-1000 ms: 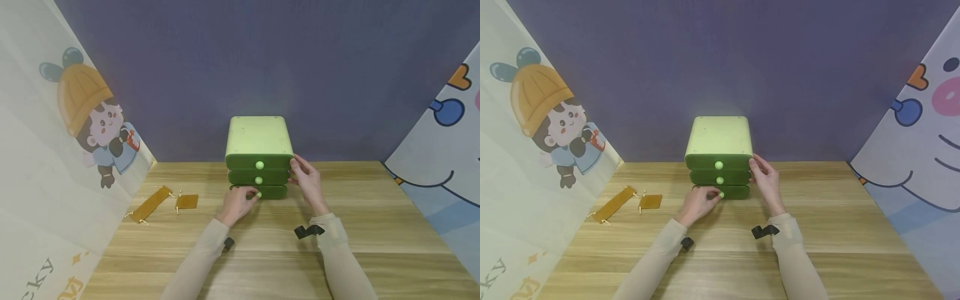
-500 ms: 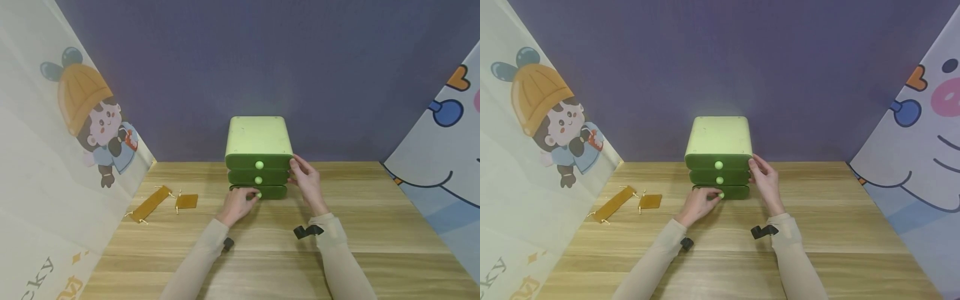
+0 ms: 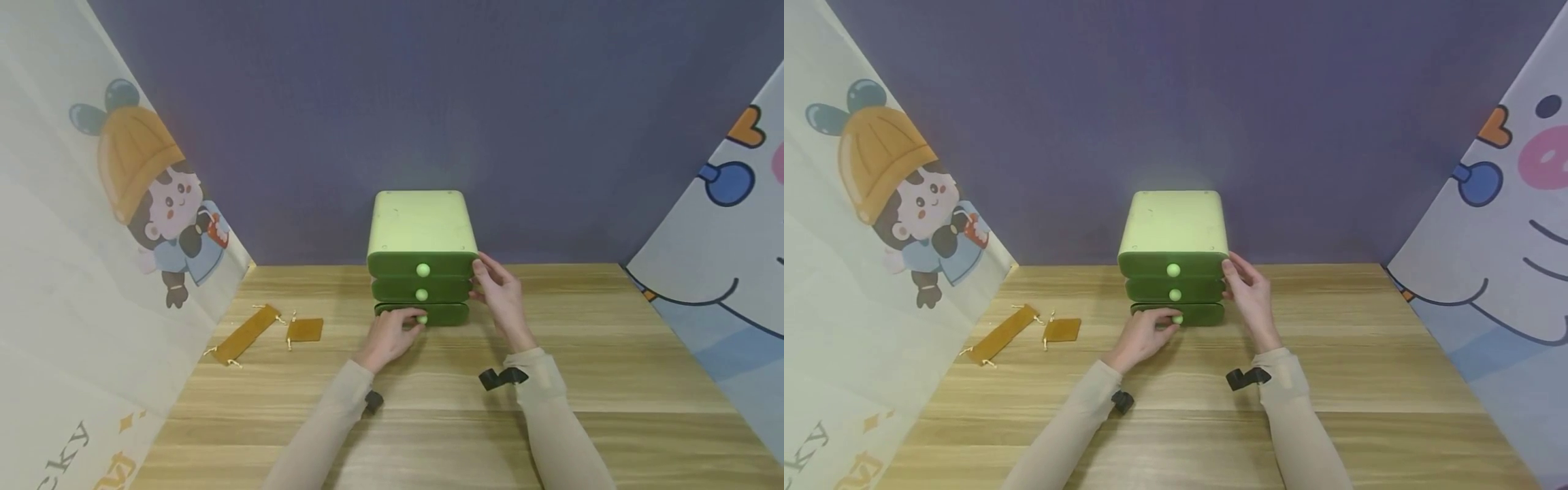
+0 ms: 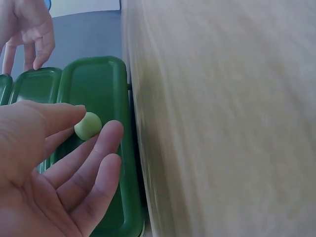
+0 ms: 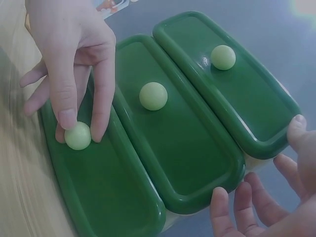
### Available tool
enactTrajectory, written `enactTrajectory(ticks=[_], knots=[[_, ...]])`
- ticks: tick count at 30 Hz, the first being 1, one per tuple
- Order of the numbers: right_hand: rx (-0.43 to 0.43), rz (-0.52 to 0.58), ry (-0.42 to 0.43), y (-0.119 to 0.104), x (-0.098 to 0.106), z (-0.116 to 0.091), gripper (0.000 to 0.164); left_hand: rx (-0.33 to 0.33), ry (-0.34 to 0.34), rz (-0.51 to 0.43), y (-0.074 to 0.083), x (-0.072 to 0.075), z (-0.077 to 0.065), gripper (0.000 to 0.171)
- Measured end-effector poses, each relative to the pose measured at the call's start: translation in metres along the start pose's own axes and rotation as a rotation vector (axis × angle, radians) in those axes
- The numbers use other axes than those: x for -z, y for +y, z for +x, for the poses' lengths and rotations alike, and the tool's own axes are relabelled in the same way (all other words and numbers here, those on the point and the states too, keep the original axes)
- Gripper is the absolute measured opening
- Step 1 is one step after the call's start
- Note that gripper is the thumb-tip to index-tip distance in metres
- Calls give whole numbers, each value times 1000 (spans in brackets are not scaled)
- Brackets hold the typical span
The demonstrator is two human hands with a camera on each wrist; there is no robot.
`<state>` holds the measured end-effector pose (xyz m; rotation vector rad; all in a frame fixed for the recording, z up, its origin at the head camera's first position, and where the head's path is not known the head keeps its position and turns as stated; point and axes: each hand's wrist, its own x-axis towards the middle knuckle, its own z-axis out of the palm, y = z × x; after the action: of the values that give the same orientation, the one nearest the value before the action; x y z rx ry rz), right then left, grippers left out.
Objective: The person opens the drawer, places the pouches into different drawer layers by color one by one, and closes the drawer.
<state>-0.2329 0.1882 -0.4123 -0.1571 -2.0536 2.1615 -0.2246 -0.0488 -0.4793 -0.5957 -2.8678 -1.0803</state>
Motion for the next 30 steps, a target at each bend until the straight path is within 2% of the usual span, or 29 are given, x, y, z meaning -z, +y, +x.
enactTrajectory(ticks=[25, 30], knots=[[-12, 13, -4, 1, 1, 1, 63, -24, -15, -20, 0, 4, -5, 24], [-11, 20, -4, 0, 0, 2, 62, -35, -25, 4, 2, 6, -8, 22]])
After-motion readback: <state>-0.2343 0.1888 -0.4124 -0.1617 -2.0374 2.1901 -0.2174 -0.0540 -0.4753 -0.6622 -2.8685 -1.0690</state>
